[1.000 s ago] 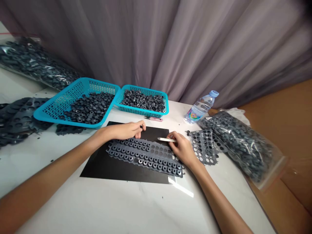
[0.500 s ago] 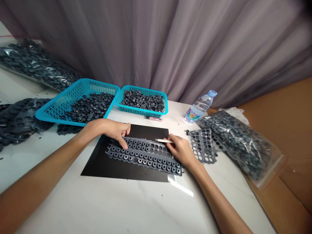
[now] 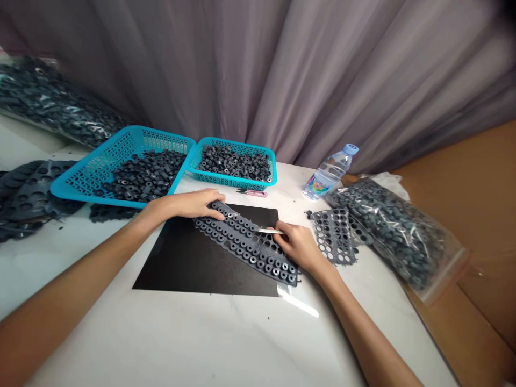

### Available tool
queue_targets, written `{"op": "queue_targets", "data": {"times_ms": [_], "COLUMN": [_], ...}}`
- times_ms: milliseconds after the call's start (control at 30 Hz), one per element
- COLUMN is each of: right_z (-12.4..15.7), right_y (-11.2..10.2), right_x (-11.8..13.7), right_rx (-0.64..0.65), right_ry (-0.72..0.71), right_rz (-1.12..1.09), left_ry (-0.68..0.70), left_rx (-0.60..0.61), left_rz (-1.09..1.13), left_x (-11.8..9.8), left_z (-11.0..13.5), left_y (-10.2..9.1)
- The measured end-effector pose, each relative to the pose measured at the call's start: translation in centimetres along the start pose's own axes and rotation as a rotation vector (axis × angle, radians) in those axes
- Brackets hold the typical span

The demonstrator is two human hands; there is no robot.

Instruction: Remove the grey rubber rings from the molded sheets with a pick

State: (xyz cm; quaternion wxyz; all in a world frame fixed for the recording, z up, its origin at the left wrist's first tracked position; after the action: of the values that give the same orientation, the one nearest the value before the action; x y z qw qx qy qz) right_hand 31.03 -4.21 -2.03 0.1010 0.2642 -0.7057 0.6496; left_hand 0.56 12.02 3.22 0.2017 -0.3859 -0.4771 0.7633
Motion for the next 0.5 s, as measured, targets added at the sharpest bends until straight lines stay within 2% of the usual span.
{"op": "queue_targets", "data": {"times_ms": [167,300,500], "right_z": [0.1,0.0,-0.1], "right_y": [-0.2,-0.5,-0.9], "right_x": [-0.3,-0.5,-0.4], "right_rx": [-0.093,-0.169,-0.065], "right_ry": [0.016,0.052,0.077], "right_rz": [-0.094,-0.091,-0.145], "left_ry": [0.101,0.087,0.1], "left_rx": [-0.028,-0.084,-0.142], "left_rz": [0.131,0.142,0.123], "left_x": [0.3,1.1,1.2], "left_z": [-0.9,-1.2,-1.9], "left_y": [0.0,0.0,1.1]}}
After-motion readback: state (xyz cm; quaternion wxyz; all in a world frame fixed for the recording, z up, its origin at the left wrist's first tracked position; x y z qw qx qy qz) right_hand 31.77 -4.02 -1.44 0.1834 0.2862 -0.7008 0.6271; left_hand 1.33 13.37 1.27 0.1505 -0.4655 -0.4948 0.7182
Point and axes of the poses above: each hand's wrist, its own z-axis away from the middle knuckle, its own y-axis out of the palm, x = y × z, the point moved 1 cm from there along -z, towards the middle knuckle, and after that the axes turned 11 degrees about -z, right-handed, at the moved point
